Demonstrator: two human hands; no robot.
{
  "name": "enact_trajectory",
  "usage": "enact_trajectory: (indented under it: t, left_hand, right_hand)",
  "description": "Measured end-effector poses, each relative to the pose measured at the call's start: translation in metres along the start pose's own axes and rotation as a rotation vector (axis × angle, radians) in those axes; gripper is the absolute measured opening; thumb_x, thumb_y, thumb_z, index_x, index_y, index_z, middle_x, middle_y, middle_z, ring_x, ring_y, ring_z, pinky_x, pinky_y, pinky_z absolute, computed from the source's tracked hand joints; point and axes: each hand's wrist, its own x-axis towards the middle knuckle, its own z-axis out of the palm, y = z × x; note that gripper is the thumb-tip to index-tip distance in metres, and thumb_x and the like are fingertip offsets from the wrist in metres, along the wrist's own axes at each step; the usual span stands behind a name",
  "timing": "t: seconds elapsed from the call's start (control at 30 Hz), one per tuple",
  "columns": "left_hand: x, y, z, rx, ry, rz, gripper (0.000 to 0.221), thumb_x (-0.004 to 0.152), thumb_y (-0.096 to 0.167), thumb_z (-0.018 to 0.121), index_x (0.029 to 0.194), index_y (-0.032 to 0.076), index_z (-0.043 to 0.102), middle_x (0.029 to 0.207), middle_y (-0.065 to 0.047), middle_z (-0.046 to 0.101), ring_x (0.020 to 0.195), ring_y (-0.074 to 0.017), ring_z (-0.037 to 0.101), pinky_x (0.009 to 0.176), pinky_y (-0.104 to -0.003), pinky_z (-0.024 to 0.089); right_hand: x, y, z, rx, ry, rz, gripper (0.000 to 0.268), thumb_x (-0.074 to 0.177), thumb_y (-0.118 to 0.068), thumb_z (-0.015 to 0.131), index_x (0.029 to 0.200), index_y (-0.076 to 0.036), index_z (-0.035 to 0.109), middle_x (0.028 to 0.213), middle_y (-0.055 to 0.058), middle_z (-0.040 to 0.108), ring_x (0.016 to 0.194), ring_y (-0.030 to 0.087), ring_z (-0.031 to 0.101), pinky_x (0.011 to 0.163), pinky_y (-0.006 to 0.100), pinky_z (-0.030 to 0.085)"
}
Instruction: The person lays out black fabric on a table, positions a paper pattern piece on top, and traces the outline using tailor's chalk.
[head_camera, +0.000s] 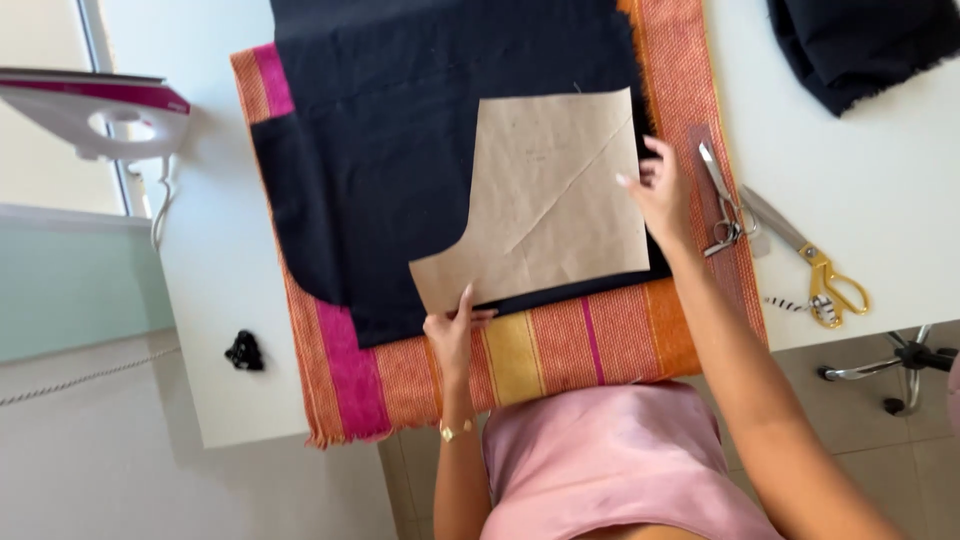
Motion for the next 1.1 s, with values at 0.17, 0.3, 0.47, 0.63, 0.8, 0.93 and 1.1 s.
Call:
enact_trajectory:
  t: [0.17, 0.3, 0.47, 0.63, 0.8, 0.93, 1.1]
  left_hand:
    - [-0.01, 0.009, 0.001, 0.064, -0.042, -0.109, 0.047, 0.099, 0.02, 0.083, 0.128, -0.016, 0.071, 0.085, -0.034, 0.079, 0.064, -0.0406, 0.081, 0.062, -0.043, 0.068]
    - [-0.025, 0.031, 0.0, 0.03, -0.092, -0.172, 0.058, 0.105, 0.027, 0.076, 0.142, -0.016, 0.063, 0.101, -0.036, 0.08, 0.077, -0.0451, 0.082, 0.069, -0.048, 0.071]
    - [-0.041, 0.023, -0.053, -0.104, 0.022, -0.224, 0.063, 0.116, 0.04, 0.045, 0.129, -0.018, 0.067, 0.107, -0.043, 0.077, 0.09, -0.0509, 0.08, 0.078, -0.055, 0.069]
    - [-0.036, 0.008, -0.109, -0.157, 0.372, -0.09, 0.036, 0.115, 0.036, 0.063, 0.131, 0.004, 0.065, 0.114, -0.03, 0.077, 0.094, -0.0435, 0.08, 0.084, -0.052, 0.07]
    - [-0.011, 0.034, -0.111, -0.276, 0.457, 0.034, 0.051, 0.111, 0.027, 0.074, 0.149, 0.002, 0.053, 0.137, -0.02, 0.067, 0.123, -0.0297, 0.072, 0.112, -0.045, 0.061]
    - [0.013, 0.041, -0.11, -0.276, 0.393, 0.047, 0.046, 0.111, 0.026, 0.072, 0.15, 0.008, 0.056, 0.131, -0.015, 0.068, 0.118, -0.0281, 0.073, 0.106, -0.045, 0.064]
    - [0.035, 0.049, -0.123, 0.454, 0.406, 0.144, 0.03, 0.093, 0.033, 0.094, 0.119, 0.021, 0.083, 0.096, -0.013, 0.078, 0.084, -0.0235, 0.071, 0.071, -0.043, 0.06]
  right_hand:
    - [0.0, -0.031, 0.012, -0.039, 0.065, -0.029, 0.073, 0.102, -0.001, 0.083, 0.163, -0.006, 0.043, 0.113, 0.023, 0.075, 0.096, 0.027, 0.076, 0.086, 0.037, 0.063]
    - [0.003, -0.051, 0.018, -0.06, 0.113, -0.081, 0.073, 0.098, 0.005, 0.085, 0.16, -0.002, 0.047, 0.116, 0.03, 0.074, 0.1, 0.037, 0.077, 0.087, 0.043, 0.064]
    - [-0.028, -0.053, -0.005, -0.068, 0.172, -0.105, 0.067, 0.1, -0.006, 0.088, 0.156, 0.004, 0.052, 0.136, 0.03, 0.066, 0.128, 0.045, 0.067, 0.106, 0.049, 0.058]
    - [-0.094, -0.066, -0.049, -0.205, 0.116, 0.039, 0.061, 0.1, -0.005, 0.087, 0.152, 0.008, 0.056, 0.132, 0.03, 0.068, 0.124, 0.045, 0.069, 0.104, 0.047, 0.059]
    - [-0.137, -0.062, -0.073, -0.441, -0.023, 0.337, 0.047, 0.101, -0.034, 0.089, 0.137, -0.007, 0.073, 0.11, 0.016, 0.079, 0.096, 0.031, 0.077, 0.082, 0.041, 0.063]
    - [-0.129, -0.06, -0.07, -0.33, -0.025, 0.414, 0.047, 0.103, -0.033, 0.086, 0.137, -0.007, 0.067, 0.094, 0.02, 0.079, 0.074, 0.028, 0.078, 0.073, 0.037, 0.063]
    - [-0.118, -0.041, -0.067, -0.117, -0.145, 0.523, 0.022, 0.101, -0.017, 0.082, 0.106, 0.004, 0.077, 0.075, 0.028, 0.078, 0.06, 0.032, 0.078, 0.059, 0.037, 0.064]
